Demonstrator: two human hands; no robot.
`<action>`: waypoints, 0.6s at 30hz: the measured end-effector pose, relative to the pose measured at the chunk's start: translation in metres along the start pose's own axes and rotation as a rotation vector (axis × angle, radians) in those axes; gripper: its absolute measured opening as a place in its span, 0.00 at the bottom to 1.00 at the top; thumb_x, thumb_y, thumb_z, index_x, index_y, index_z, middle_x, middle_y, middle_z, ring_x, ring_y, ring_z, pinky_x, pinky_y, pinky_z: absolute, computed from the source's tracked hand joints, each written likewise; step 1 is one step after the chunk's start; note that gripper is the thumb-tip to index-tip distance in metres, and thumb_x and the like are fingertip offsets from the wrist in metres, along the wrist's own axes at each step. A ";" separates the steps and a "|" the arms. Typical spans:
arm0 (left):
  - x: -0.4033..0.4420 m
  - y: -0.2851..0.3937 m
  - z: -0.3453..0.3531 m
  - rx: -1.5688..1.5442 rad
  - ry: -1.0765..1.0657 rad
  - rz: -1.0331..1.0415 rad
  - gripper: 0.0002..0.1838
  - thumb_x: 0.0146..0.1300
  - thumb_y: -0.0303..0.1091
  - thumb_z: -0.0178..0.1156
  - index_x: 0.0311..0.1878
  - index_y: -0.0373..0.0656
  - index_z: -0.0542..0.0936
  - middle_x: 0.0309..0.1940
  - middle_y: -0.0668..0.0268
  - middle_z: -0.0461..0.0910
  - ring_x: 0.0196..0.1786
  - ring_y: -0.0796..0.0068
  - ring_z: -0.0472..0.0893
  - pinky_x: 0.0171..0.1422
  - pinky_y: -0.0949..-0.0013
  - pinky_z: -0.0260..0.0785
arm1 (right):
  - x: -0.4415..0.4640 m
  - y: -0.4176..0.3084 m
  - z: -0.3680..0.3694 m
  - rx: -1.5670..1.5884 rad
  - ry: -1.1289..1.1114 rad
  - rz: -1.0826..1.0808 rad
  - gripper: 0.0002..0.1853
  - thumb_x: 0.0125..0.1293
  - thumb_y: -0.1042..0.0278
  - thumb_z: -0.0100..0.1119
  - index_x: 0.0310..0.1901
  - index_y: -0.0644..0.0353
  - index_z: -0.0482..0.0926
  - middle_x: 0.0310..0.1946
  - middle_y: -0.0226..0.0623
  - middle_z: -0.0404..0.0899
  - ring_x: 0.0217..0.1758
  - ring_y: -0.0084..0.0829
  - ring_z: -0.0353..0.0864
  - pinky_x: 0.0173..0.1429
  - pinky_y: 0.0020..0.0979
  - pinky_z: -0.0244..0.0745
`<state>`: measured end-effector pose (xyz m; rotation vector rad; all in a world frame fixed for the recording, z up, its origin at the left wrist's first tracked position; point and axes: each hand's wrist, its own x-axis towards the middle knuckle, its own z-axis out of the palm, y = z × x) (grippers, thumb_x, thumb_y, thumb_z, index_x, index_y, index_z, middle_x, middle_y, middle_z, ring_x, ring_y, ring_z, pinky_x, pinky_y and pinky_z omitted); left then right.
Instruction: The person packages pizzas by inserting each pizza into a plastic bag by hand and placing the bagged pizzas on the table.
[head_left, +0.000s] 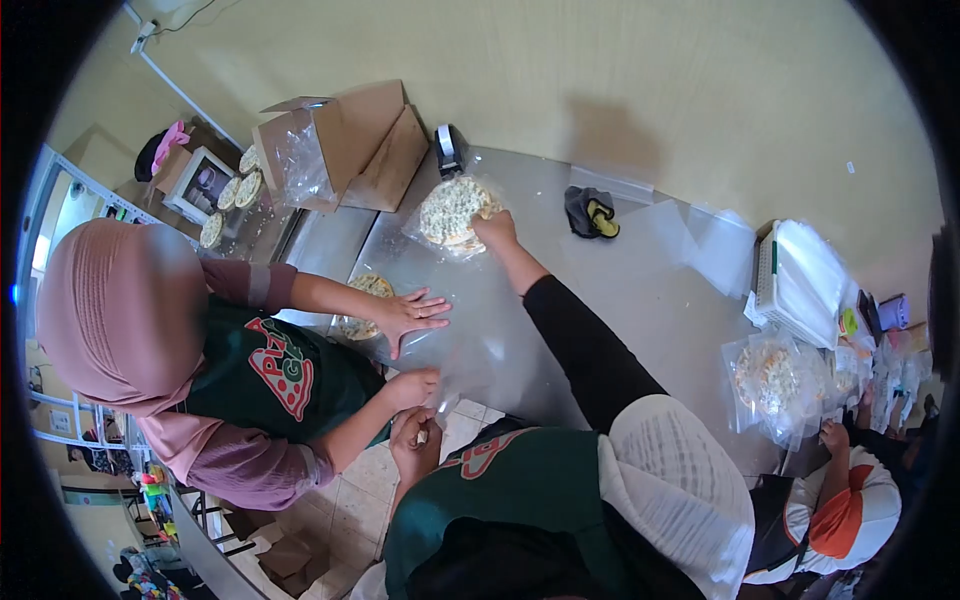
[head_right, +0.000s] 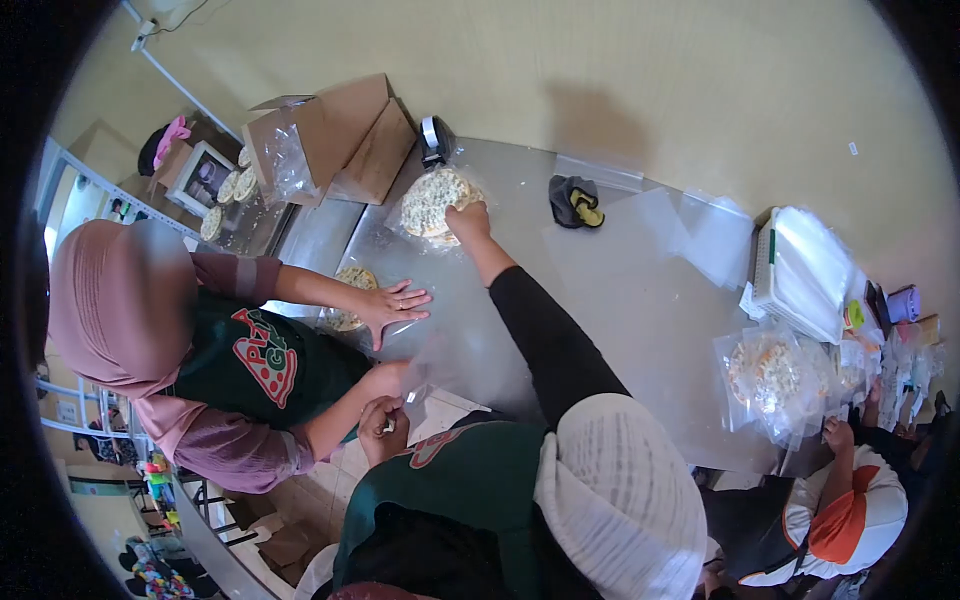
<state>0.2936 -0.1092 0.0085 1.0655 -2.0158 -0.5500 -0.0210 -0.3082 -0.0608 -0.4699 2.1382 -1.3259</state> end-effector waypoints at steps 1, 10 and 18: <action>-0.001 -0.002 -0.001 -0.044 0.021 -0.032 0.12 0.42 0.14 0.60 0.32 0.39 0.78 0.32 0.58 0.80 0.33 0.67 0.79 0.38 0.71 0.71 | -0.001 -0.008 0.008 0.029 0.027 0.033 0.29 0.49 0.61 0.66 0.49 0.72 0.68 0.44 0.56 0.76 0.47 0.47 0.78 0.49 0.35 0.74; 0.003 -0.016 -0.005 -0.122 0.007 -0.028 0.10 0.48 0.17 0.62 0.35 0.38 0.79 0.33 0.60 0.78 0.30 0.73 0.76 0.36 0.74 0.68 | -0.001 -0.033 0.045 0.182 0.281 0.460 0.32 0.44 0.68 0.65 0.52 0.72 0.65 0.47 0.59 0.73 0.52 0.50 0.75 0.58 0.37 0.71; 0.010 -0.013 -0.010 0.050 0.097 0.051 0.06 0.58 0.23 0.56 0.38 0.36 0.80 0.37 0.56 0.78 0.40 0.65 0.76 0.46 0.67 0.67 | 0.032 0.007 0.089 0.472 0.287 0.121 0.23 0.41 0.77 0.63 0.42 0.73 0.69 0.38 0.52 0.76 0.42 0.48 0.78 0.48 0.38 0.73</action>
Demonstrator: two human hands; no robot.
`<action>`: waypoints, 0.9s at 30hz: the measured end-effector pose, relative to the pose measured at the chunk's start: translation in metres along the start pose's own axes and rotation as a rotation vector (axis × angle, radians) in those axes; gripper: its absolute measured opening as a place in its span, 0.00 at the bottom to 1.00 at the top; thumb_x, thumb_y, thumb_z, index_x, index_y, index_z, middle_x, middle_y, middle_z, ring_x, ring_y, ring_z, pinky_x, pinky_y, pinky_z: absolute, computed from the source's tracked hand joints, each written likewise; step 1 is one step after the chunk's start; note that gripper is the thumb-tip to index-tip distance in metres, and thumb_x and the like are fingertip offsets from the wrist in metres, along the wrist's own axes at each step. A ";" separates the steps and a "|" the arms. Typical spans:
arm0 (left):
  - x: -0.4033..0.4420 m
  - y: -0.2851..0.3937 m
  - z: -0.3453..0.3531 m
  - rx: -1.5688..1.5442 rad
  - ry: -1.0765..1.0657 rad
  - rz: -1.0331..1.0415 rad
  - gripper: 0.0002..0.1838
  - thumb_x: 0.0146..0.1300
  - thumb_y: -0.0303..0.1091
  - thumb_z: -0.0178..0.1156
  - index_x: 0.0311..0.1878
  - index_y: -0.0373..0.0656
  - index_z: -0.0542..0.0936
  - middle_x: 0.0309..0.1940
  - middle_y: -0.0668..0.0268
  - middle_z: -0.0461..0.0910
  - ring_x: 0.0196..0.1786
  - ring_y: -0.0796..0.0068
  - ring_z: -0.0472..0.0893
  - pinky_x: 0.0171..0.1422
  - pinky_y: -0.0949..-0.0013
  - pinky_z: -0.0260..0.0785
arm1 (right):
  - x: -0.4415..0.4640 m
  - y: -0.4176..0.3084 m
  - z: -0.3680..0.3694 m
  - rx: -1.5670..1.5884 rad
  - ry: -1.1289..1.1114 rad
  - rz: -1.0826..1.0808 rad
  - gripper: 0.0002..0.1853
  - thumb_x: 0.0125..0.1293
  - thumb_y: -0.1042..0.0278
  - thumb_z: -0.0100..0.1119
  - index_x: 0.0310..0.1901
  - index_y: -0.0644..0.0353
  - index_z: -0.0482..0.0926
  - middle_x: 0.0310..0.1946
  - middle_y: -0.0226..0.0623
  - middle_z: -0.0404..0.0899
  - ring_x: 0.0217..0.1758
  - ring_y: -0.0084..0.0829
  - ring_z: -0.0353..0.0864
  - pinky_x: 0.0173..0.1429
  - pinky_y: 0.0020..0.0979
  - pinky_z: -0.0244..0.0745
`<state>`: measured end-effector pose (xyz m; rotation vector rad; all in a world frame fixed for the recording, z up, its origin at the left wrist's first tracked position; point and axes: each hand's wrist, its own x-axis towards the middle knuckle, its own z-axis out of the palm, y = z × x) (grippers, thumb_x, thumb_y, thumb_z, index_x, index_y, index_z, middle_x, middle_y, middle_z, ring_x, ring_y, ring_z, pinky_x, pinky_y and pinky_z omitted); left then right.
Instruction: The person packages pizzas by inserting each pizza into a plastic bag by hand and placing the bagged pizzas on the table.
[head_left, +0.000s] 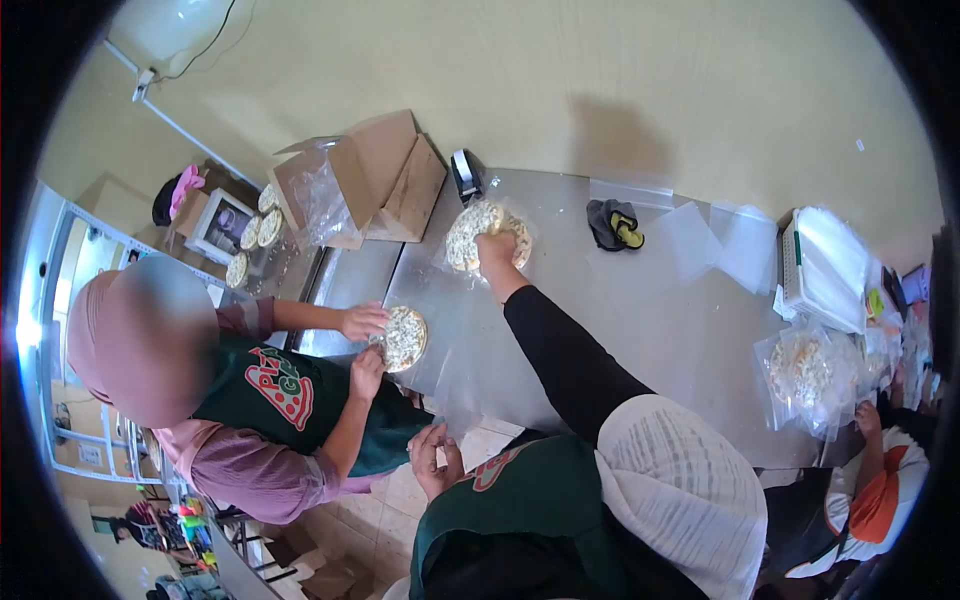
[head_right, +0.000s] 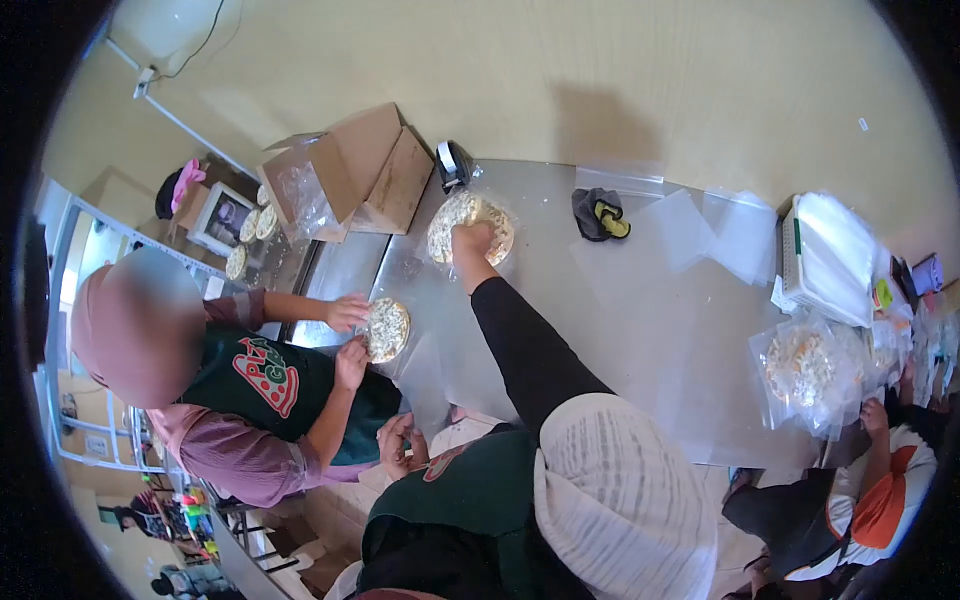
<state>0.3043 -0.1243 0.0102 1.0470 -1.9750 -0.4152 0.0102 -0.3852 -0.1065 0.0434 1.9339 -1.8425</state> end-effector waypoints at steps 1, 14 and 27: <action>0.004 0.002 0.001 0.016 0.007 0.008 0.07 0.57 0.22 0.56 0.38 0.37 0.80 0.37 0.56 0.78 0.40 0.65 0.76 0.47 0.67 0.67 | 0.002 0.004 0.003 0.051 -0.001 -0.063 0.22 0.40 0.78 0.63 0.41 0.73 0.70 0.36 0.51 0.76 0.40 0.47 0.79 0.46 0.38 0.73; 0.043 -0.005 -0.006 -0.370 -0.167 -0.332 0.27 0.42 0.08 0.45 0.46 0.38 0.77 0.49 0.57 0.71 0.51 0.66 0.74 0.57 0.71 0.65 | -0.003 -0.007 -0.168 1.139 -0.872 0.295 0.26 0.64 0.55 0.46 0.58 0.66 0.66 0.54 0.49 0.71 0.56 0.47 0.72 0.61 0.43 0.67; 0.076 0.024 -0.001 -0.076 -0.372 0.165 0.32 0.43 0.08 0.42 0.55 0.38 0.72 0.54 0.53 0.68 0.57 0.61 0.70 0.61 0.67 0.62 | 0.003 0.032 -0.180 1.424 -0.683 0.414 0.34 0.66 0.40 0.37 0.61 0.62 0.66 0.60 0.47 0.68 0.60 0.47 0.69 0.65 0.47 0.62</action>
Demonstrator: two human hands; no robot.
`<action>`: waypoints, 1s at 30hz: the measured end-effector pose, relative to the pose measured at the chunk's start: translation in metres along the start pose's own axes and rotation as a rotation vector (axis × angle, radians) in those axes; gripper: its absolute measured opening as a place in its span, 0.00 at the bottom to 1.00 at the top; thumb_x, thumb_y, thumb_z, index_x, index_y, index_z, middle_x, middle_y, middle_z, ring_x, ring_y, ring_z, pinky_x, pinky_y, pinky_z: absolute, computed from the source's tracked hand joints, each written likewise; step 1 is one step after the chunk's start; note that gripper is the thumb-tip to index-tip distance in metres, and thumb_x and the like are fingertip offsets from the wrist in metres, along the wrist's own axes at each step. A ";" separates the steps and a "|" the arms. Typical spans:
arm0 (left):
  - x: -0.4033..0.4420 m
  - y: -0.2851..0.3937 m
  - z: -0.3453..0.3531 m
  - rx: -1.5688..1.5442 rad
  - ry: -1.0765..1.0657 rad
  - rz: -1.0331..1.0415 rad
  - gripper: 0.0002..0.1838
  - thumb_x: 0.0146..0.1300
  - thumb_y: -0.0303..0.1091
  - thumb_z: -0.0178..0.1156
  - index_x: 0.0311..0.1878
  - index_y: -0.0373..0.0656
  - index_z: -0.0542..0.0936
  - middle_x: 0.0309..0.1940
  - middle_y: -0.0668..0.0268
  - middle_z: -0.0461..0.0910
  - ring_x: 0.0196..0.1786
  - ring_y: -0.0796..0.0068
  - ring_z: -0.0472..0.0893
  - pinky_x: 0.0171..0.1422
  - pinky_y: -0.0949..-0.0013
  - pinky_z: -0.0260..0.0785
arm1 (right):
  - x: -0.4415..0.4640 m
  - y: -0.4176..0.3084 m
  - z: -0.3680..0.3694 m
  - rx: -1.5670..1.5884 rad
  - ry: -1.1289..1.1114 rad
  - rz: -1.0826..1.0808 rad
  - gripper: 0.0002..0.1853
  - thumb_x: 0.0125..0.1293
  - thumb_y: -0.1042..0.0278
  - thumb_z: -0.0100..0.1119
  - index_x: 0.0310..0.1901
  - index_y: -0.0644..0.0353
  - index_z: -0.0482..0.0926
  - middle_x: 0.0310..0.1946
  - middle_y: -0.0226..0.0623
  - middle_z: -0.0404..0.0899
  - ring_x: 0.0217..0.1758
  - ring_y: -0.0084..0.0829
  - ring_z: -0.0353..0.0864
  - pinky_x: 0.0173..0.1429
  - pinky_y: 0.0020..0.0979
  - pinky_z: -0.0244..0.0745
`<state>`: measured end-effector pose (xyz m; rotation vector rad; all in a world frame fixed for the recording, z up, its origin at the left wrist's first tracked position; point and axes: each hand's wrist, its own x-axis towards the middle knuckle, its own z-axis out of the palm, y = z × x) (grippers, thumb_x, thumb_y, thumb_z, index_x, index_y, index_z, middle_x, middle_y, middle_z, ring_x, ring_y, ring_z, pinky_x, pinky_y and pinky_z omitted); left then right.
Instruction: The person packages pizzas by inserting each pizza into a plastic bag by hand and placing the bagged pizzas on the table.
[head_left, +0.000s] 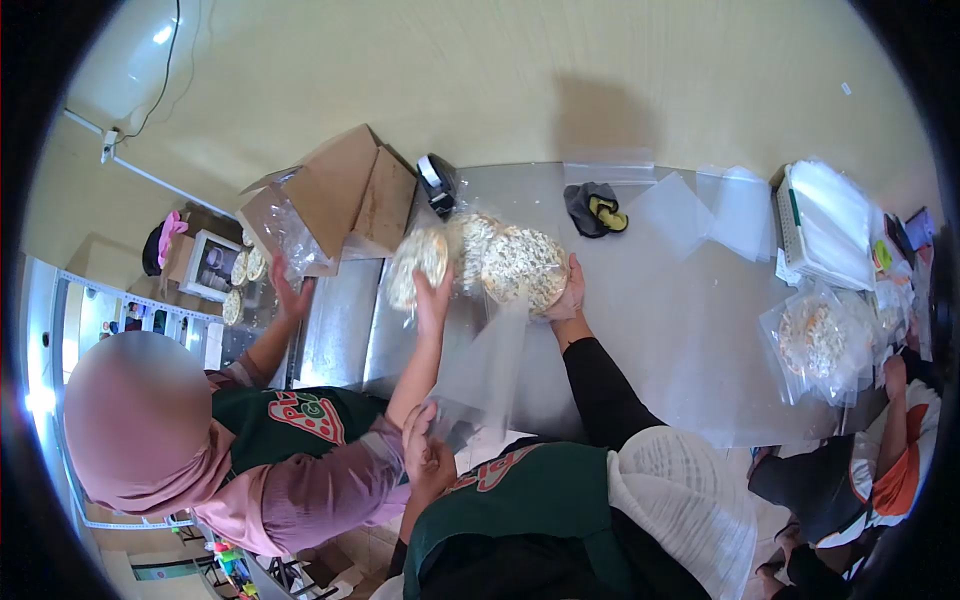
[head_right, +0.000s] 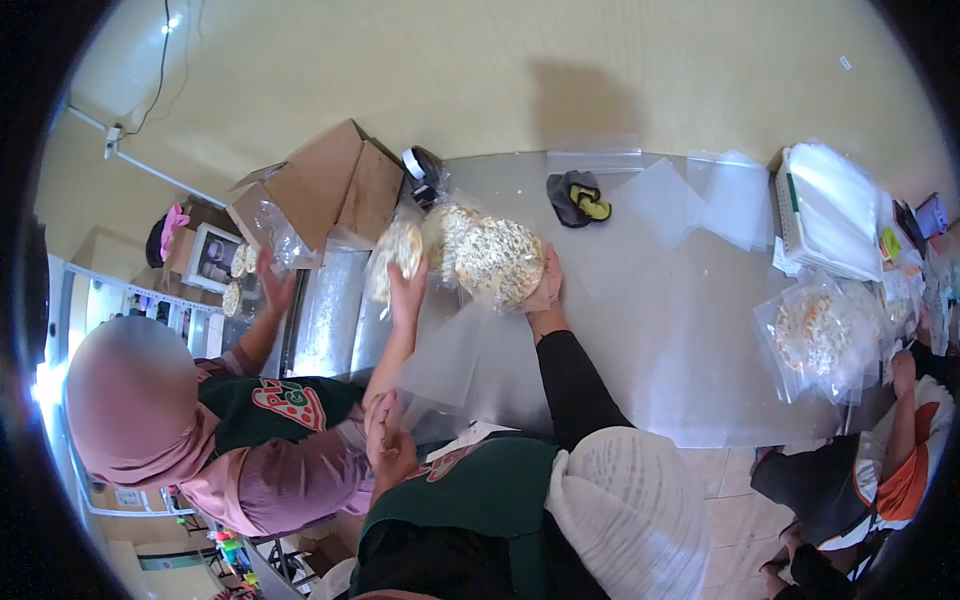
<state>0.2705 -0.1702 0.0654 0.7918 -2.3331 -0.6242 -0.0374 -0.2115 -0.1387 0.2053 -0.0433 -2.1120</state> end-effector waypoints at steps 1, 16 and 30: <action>0.002 0.003 0.005 -0.053 0.011 -0.007 0.29 0.47 0.09 0.44 0.55 0.36 0.72 0.54 0.54 0.69 0.59 0.62 0.69 0.62 0.67 0.60 | -0.005 -0.008 0.001 0.007 0.003 -0.029 0.34 0.66 0.40 0.37 0.60 0.62 0.66 0.59 0.47 0.68 0.60 0.48 0.69 0.65 0.48 0.62; 0.046 0.086 0.227 0.010 -0.424 0.342 0.30 0.48 0.15 0.44 0.58 0.46 0.71 0.60 0.62 0.67 0.68 0.57 0.60 0.61 0.31 0.49 | -0.266 -0.234 0.061 -0.223 0.061 -0.511 0.29 0.69 0.46 0.33 0.61 0.60 0.66 0.59 0.47 0.68 0.60 0.46 0.69 0.62 0.49 0.66; 0.006 0.117 0.333 0.173 -0.383 0.448 0.26 0.51 0.24 0.51 0.58 0.42 0.71 0.60 0.61 0.67 0.56 0.61 0.70 0.61 0.57 0.61 | -0.352 -0.261 0.026 -0.175 0.338 -0.050 0.27 0.68 0.50 0.37 0.57 0.64 0.70 0.54 0.48 0.73 0.55 0.44 0.74 0.60 0.46 0.69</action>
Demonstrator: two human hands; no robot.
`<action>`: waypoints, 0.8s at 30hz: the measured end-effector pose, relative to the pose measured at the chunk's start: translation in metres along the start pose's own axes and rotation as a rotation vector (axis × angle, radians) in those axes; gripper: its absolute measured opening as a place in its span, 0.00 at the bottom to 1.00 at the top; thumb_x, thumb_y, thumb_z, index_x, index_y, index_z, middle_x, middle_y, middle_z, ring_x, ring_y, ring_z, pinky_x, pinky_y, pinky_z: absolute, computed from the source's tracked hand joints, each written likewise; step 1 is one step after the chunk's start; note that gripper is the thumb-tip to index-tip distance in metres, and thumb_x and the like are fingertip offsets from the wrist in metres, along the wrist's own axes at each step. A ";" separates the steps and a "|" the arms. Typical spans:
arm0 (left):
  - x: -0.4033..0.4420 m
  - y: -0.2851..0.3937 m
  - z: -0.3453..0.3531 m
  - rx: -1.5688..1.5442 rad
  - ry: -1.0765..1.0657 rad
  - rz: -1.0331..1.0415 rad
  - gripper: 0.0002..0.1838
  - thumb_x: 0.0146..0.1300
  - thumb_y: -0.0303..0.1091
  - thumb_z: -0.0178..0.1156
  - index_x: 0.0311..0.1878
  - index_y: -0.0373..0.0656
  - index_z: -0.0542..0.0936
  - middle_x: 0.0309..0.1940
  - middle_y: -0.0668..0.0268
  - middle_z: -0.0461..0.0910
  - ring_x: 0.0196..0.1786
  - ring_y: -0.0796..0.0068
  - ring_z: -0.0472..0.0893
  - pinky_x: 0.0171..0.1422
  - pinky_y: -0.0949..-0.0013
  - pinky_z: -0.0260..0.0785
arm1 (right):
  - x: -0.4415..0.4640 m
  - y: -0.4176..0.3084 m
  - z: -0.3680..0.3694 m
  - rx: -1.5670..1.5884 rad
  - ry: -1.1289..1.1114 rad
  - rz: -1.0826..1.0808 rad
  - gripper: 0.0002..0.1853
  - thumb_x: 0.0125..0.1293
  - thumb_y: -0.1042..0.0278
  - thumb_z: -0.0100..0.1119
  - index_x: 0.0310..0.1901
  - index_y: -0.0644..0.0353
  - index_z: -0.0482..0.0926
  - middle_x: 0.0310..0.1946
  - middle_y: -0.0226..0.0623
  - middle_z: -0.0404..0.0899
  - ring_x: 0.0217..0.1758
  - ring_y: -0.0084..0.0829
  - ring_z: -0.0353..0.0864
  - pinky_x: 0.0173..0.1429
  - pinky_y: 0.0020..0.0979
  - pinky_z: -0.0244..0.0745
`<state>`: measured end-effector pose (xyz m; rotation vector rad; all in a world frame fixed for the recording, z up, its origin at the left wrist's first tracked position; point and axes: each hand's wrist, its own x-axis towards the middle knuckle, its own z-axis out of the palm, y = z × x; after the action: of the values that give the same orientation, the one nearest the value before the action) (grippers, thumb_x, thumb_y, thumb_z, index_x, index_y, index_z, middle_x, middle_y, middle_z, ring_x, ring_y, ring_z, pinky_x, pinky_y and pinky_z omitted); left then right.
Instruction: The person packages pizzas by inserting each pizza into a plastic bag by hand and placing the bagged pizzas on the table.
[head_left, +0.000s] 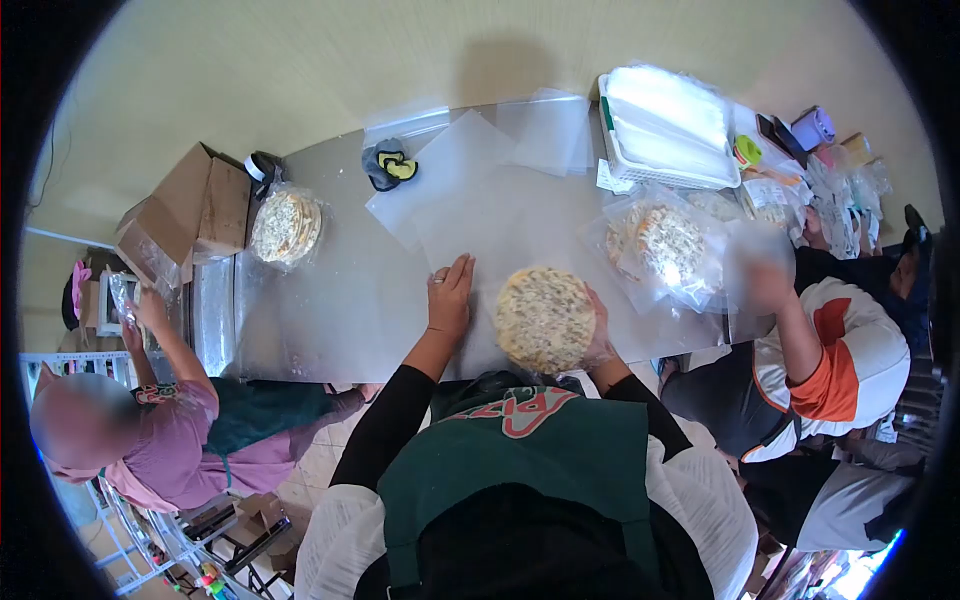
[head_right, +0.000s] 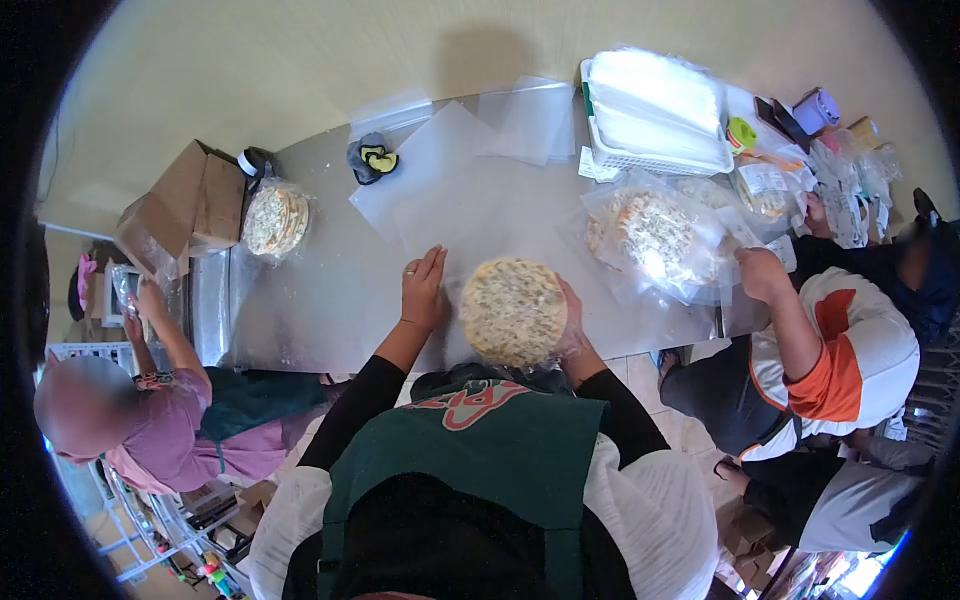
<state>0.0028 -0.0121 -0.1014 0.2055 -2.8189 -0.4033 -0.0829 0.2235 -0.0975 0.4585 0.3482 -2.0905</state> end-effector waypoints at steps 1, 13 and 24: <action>0.003 0.005 -0.003 -0.037 -0.007 -0.047 0.26 0.51 0.26 0.52 0.57 0.42 0.71 0.60 0.60 0.67 0.56 0.61 0.70 0.61 0.56 0.60 | 0.003 0.001 0.002 -0.067 -0.074 0.007 0.29 0.67 0.46 0.39 0.57 0.63 0.70 0.54 0.47 0.73 0.54 0.44 0.75 0.59 0.45 0.70; 0.006 0.009 0.025 -0.037 0.275 0.106 0.18 0.50 0.26 0.55 0.48 0.39 0.76 0.53 0.57 0.70 0.45 0.59 0.74 0.48 0.62 0.69 | 0.030 0.010 -0.003 0.015 -0.080 0.397 0.25 0.66 0.49 0.45 0.51 0.64 0.74 0.47 0.47 0.78 0.47 0.41 0.80 0.53 0.42 0.75; 0.017 0.034 0.024 -0.221 0.109 0.063 0.23 0.56 0.24 0.52 0.56 0.30 0.68 0.60 0.51 0.64 0.56 0.53 0.66 0.61 0.60 0.59 | 0.004 0.006 -0.008 0.003 -0.053 0.414 0.28 0.67 0.47 0.41 0.55 0.64 0.72 0.51 0.48 0.75 0.52 0.45 0.76 0.59 0.46 0.70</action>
<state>-0.0241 0.0231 -0.1087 0.0886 -2.6414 -0.6622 -0.0784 0.2205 -0.1067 0.4350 0.1981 -1.6973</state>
